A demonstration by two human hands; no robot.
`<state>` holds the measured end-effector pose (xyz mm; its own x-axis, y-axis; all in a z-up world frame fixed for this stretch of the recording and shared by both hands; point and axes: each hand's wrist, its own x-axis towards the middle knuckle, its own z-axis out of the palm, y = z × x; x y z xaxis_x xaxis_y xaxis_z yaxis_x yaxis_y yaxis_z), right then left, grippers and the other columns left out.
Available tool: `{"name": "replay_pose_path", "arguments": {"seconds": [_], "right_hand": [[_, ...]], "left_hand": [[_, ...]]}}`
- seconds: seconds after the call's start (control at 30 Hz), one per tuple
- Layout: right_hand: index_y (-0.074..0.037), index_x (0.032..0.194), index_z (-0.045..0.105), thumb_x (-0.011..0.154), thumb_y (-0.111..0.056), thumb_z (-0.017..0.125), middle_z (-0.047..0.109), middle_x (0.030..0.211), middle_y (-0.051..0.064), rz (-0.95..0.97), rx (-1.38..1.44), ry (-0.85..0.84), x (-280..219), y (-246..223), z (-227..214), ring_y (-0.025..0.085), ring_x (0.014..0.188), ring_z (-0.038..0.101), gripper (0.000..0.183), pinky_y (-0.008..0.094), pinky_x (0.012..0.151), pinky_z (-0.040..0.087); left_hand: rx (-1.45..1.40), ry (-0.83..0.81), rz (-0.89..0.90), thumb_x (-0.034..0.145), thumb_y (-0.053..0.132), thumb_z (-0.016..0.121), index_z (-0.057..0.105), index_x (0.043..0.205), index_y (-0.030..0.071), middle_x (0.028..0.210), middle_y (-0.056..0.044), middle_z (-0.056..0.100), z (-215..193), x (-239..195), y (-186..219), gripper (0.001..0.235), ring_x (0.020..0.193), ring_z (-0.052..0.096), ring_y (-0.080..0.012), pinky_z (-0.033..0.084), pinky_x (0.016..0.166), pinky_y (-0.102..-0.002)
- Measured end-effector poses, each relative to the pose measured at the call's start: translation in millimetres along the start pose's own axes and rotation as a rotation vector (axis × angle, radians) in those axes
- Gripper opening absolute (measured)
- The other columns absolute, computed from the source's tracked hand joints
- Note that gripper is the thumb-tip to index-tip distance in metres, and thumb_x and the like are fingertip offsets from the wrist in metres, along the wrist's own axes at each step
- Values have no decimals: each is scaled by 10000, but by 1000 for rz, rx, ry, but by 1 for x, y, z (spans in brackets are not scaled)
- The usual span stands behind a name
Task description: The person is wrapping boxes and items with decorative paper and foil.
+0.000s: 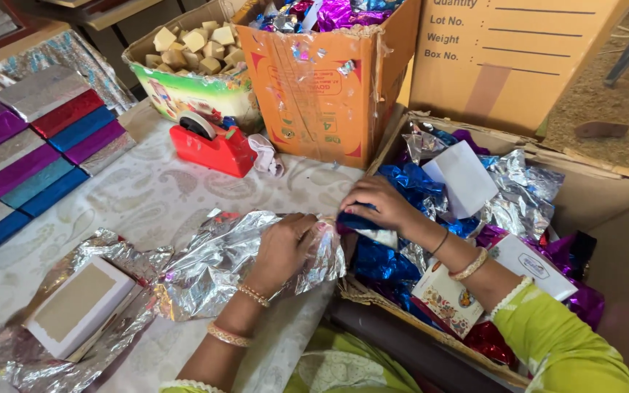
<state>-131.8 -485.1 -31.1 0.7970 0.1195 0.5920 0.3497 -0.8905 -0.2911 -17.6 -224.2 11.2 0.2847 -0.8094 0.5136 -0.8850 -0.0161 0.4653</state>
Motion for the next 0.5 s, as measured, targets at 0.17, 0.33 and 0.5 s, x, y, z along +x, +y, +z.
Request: {"name": "replay_pose_path", "arguments": {"seconds": [0.17, 0.33, 0.5], "right_hand": [[-140, 974, 724, 957, -284, 663, 677, 948, -1, -47, 2, 23, 4, -49, -27, 208, 984, 628, 157, 416, 933, 427], [-109, 983, 698, 972, -252, 640, 659, 981, 25, -94, 26, 30, -2, -48, -14, 230, 1017, 611, 154, 427, 997, 425], [-78, 1057, 652, 1028, -219, 602, 656, 1025, 44, 67, 242, -27, -5, -50, -8, 250, 1028, 606, 152, 400, 971, 438]], "left_hand": [[-61, -44, -191, 986, 300, 640, 683, 912, 49, 826, -177, 669, 8, 0, -23, 265, 784, 657, -388, 513, 692, -467], [-71, -77, -333, 1019, 342, 642, 660, 884, 32, 790, -208, 643, 18, -1, -40, 338, 716, 611, -397, 524, 676, -441], [-127, 28, -148, 864, 207, 713, 720, 970, 57, 897, -139, 703, -5, 7, 6, 184, 706, 702, -307, 542, 634, -399]]}}
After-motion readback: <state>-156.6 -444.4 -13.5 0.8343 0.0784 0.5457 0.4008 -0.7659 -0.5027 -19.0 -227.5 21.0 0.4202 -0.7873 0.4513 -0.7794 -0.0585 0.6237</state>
